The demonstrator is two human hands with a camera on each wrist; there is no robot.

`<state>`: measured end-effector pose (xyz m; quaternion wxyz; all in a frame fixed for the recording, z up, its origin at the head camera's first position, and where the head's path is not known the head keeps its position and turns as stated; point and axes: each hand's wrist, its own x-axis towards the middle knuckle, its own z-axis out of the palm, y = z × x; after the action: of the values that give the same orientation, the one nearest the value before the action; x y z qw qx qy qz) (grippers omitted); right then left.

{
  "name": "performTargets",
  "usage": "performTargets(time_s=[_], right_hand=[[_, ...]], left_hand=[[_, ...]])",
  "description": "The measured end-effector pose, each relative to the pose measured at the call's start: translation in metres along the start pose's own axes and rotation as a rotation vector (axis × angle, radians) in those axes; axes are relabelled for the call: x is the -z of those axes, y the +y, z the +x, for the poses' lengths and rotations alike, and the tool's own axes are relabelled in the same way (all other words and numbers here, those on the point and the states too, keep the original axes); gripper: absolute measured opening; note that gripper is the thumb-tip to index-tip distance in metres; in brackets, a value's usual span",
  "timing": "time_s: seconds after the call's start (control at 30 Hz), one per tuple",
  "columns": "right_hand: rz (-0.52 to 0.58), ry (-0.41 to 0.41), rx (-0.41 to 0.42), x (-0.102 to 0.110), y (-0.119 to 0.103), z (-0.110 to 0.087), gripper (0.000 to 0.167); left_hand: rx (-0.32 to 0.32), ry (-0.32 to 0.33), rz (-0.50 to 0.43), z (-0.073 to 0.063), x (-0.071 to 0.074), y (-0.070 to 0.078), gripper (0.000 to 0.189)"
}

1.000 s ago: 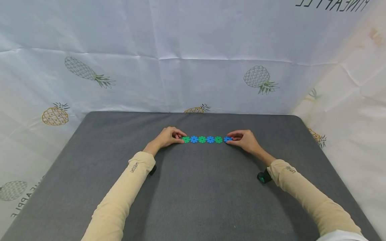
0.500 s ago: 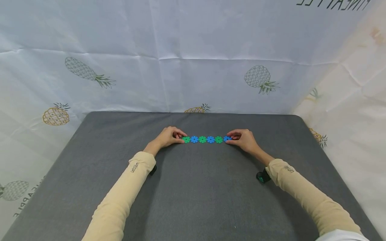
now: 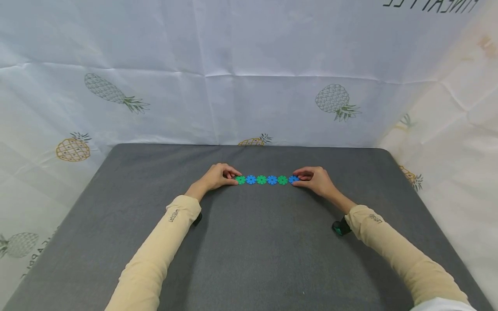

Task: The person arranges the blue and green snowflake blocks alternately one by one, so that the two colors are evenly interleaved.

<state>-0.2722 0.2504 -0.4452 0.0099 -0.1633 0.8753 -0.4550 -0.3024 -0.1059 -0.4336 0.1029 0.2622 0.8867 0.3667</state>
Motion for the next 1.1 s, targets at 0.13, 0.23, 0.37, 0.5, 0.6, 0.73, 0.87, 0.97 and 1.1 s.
performTargets(time_s=[0.13, 0.23, 0.37, 0.5, 0.6, 0.73, 0.87, 0.97, 1.1], right_hand=[[0.054, -0.026, -0.013, 0.003, 0.001, -0.001, 0.035], [0.076, -0.045, -0.017, 0.005, 0.002, -0.001, 0.034], [0.059, -0.061, -0.031, 0.007, 0.001, 0.000, 0.034], [0.046, -0.070, -0.035, 0.008, -0.010, -0.002, 0.032], [0.051, -0.078, -0.033, 0.009, -0.023, -0.005, 0.032], [0.055, -0.080, -0.045, 0.009, -0.036, -0.008, 0.032], [0.054, -0.076, -0.042, 0.008, -0.038, -0.010, 0.032], [0.056, -0.077, -0.041, 0.008, -0.038, -0.010, 0.033], [0.062, -0.080, -0.040, 0.007, -0.037, -0.010, 0.033]], left_hand=[[0.007, -0.003, 0.004, 0.000, 0.000, 0.001, 0.029], [0.013, -0.006, 0.006, 0.000, 0.000, 0.002, 0.029], [0.016, -0.008, 0.007, 0.001, 0.001, 0.002, 0.028], [0.012, -0.010, 0.007, 0.002, 0.000, 0.000, 0.028], [0.012, -0.011, 0.006, 0.002, 0.001, 0.000, 0.028], [0.013, -0.011, 0.010, 0.003, 0.001, 0.000, 0.028], [0.012, -0.014, 0.010, 0.002, 0.001, -0.001, 0.029], [0.025, -0.019, -0.001, 0.002, 0.000, -0.002, 0.028], [0.035, -0.024, -0.016, 0.001, 0.000, -0.001, 0.028]])
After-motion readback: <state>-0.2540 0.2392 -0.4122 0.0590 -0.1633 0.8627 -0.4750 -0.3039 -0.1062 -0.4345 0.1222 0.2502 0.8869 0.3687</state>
